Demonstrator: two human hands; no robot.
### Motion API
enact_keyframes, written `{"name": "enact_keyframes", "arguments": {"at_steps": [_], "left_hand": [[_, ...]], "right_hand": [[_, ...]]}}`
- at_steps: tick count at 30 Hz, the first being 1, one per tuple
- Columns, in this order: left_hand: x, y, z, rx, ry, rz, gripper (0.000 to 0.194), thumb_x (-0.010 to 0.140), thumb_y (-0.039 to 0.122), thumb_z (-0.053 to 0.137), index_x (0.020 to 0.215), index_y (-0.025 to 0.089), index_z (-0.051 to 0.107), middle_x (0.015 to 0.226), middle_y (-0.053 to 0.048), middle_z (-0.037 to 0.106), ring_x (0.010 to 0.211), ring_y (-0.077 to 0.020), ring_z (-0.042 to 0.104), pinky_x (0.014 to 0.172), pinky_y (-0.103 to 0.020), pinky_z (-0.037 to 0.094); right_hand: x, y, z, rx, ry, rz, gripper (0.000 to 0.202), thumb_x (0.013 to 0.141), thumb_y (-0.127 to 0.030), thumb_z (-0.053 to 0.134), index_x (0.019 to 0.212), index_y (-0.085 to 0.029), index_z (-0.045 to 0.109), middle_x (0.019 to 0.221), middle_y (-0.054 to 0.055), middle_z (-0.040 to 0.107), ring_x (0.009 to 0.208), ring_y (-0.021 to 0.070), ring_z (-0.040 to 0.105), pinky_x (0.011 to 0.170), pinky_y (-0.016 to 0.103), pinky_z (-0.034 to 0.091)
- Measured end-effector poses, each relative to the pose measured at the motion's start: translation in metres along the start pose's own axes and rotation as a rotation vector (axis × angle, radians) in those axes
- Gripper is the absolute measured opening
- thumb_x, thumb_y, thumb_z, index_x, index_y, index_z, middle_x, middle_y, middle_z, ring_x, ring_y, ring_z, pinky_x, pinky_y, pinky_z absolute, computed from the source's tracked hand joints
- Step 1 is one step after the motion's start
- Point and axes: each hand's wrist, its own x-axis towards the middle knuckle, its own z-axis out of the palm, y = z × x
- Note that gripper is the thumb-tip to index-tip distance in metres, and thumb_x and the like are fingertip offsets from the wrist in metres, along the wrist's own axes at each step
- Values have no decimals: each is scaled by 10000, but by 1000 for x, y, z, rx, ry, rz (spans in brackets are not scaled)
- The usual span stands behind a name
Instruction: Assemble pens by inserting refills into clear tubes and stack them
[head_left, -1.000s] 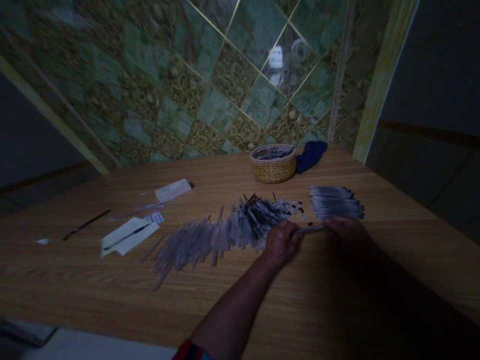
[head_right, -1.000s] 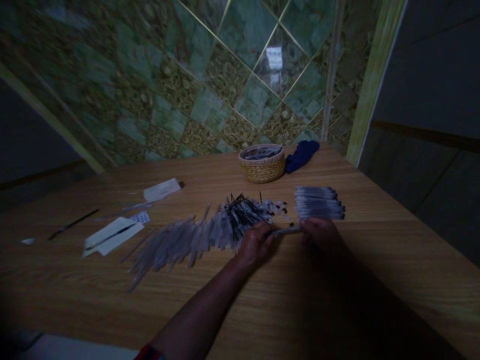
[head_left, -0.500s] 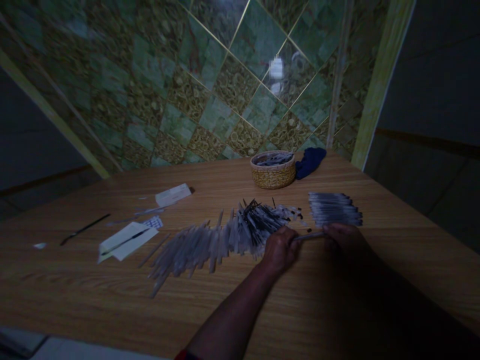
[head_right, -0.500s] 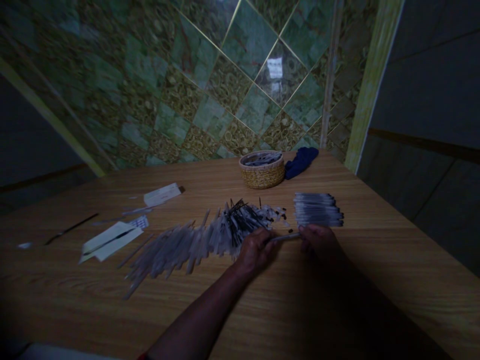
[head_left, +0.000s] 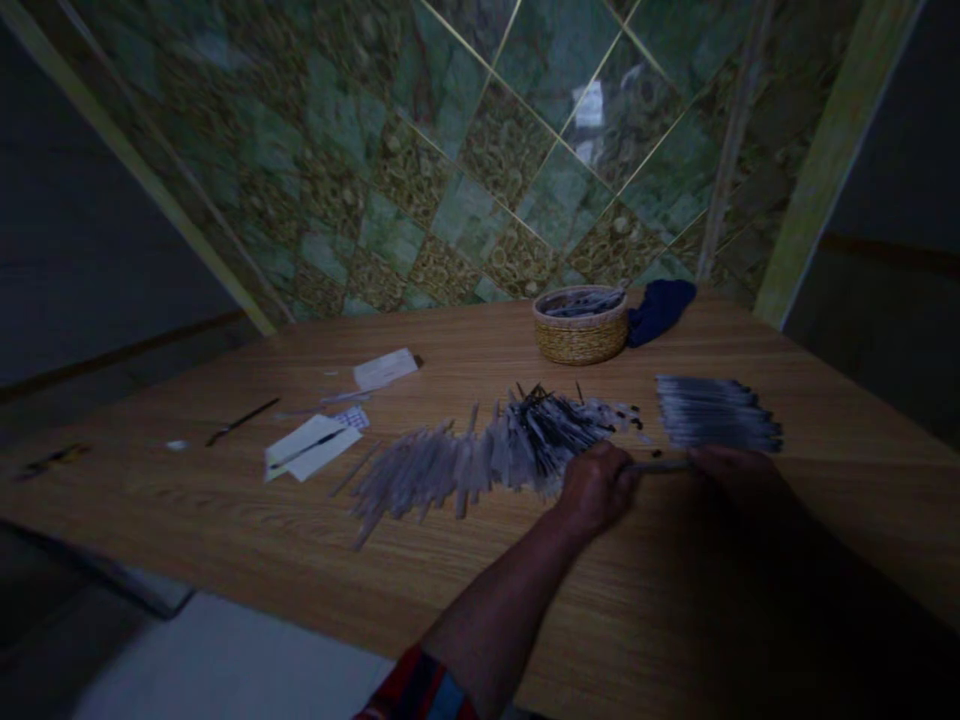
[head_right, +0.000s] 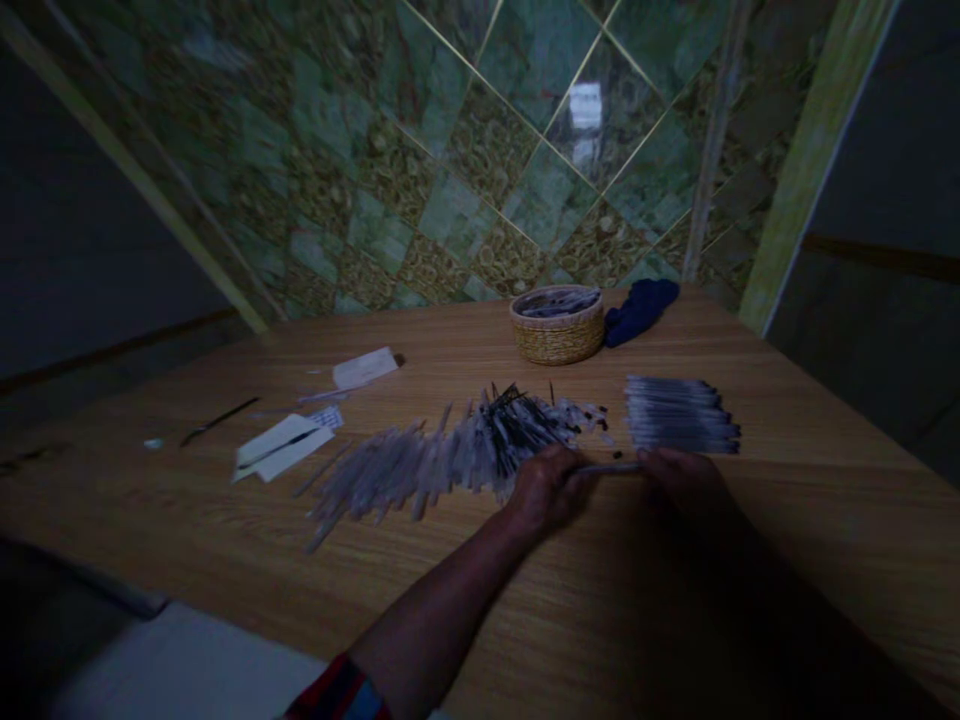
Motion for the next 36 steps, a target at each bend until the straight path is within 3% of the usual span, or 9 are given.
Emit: {"name": "enact_keyframes", "arguments": {"at_steps": [10,16,21,28,36], "left_hand": [[0,-1,-5,-7,-7,27,108,789,134,514,782,133,622,735,-39,562,695,-148,541,609,-226,416],[0,-3,-2,-15,2,25,102,779,124,519,779,137,620,725,-34,560,681,-140,535,595,-220,401],[0,-4,-1,-38,13,26,117,793,144,520,817,144,634,736,-36,578,693,-141,542,604,-221,407],[1,-4,-2,-15,10,16,109,806,169,525,809,146,631,746,-39,580,698,-144,542,607,-224,411],[1,-1,-6,-22,4,32,106,802,151,511,791,141,617,753,-44,574,718,-147,543,624,-223,414]], "right_hand": [[2,0,5,93,-27,25,344,729,-518,520,587,-205,501,446,-52,462,412,117,436,404,231,313],[3,-1,3,-2,2,-53,358,752,-510,493,592,-193,539,457,-37,509,439,124,478,438,232,340],[2,-3,4,62,-35,25,381,743,-540,483,566,-203,507,436,-38,514,405,127,475,424,239,349],[6,1,3,-29,5,-61,375,742,-514,492,535,-201,502,461,-29,519,456,127,473,442,235,335],[9,6,3,-10,-17,-52,359,747,-514,492,601,-194,561,514,-12,551,507,144,510,477,238,376]]}}
